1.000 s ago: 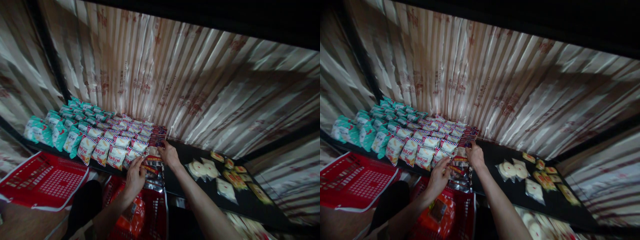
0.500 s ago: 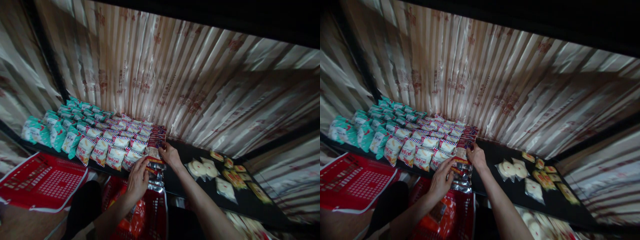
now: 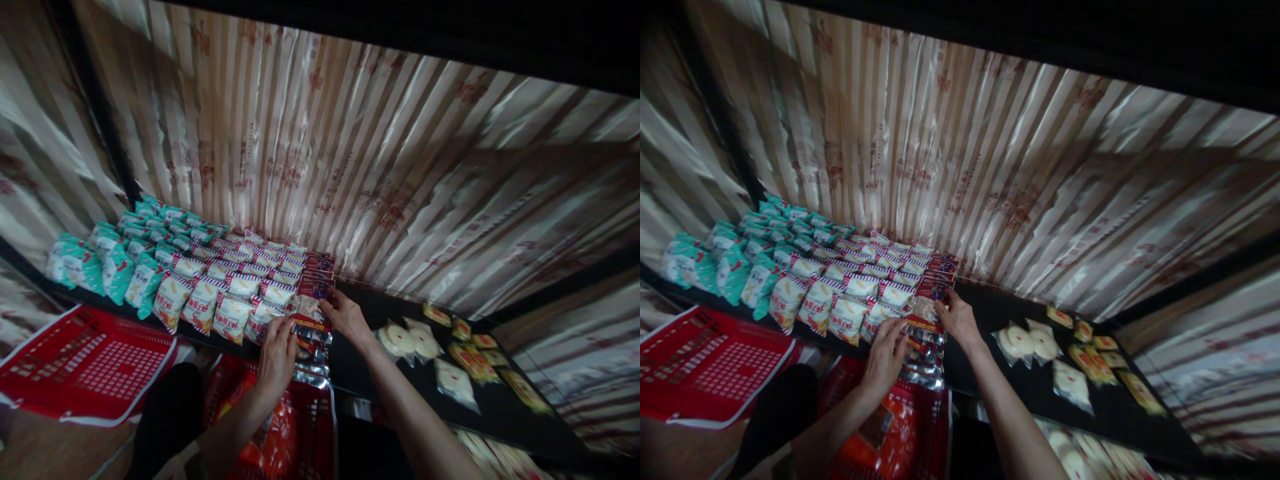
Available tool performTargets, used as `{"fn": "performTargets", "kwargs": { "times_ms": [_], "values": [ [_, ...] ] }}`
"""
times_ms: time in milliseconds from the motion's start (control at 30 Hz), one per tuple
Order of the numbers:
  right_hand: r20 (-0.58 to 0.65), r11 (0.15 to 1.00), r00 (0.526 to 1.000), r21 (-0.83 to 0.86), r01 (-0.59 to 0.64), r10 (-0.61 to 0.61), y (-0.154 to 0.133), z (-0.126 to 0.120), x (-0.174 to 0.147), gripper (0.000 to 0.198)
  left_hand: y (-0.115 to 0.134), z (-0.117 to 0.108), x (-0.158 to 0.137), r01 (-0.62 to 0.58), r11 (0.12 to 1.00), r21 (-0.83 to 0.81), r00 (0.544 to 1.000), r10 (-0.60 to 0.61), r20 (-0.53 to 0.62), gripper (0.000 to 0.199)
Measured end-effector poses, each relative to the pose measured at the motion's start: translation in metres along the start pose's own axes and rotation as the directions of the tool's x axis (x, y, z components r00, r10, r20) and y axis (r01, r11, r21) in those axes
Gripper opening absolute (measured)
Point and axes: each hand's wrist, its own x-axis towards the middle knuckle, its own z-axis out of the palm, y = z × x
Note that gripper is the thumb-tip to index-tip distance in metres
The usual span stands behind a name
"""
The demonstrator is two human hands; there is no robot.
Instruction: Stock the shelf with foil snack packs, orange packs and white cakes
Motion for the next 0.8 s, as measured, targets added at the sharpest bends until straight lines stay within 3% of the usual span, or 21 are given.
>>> {"fn": "performTargets", "kwargs": {
  "times_ms": [133,233,333,433,533,633,800],
  "values": [
    [0.002,0.999,1.000,-0.044,0.025,-0.025,-0.003,-0.003,-0.003,0.046,0.002,-0.001,0.003,-0.010,1.000,0.003,1.000,0.010,-0.019,0.028],
    [-0.040,0.983,0.998,-0.183,0.033,-0.041,-0.009,-0.005,-0.008,0.043,0.003,-0.002,0.005,-0.008,1.000,-0.006,0.999,0.008,-0.035,0.027],
    [-0.140,0.936,0.975,-0.334,0.116,-0.171,-0.018,-0.004,-0.017,0.039,0.003,-0.003,0.006,-0.003,1.000,-0.017,0.999,0.002,-0.050,0.027],
    [-0.033,0.860,0.902,-0.316,0.400,-0.431,-0.026,-0.003,-0.028,0.039,0.005,-0.004,0.007,0.004,1.000,-0.030,0.998,-0.006,-0.065,0.026],
    [0.199,0.737,0.771,-0.226,0.637,-0.605,-0.028,0.000,-0.036,0.048,0.008,-0.007,0.010,0.018,0.998,-0.062,0.998,-0.021,-0.055,0.026],
    [0.274,0.682,0.709,-0.202,0.703,-0.650,-0.023,0.006,-0.038,0.050,0.011,-0.008,0.012,0.042,0.996,-0.080,0.997,-0.047,-0.060,0.025],
    [0.211,0.671,0.702,-0.205,0.713,-0.681,-0.019,0.009,-0.033,0.036,0.006,-0.008,0.006,0.051,0.998,-0.043,0.997,-0.053,-0.058,0.023]
  ]
}}
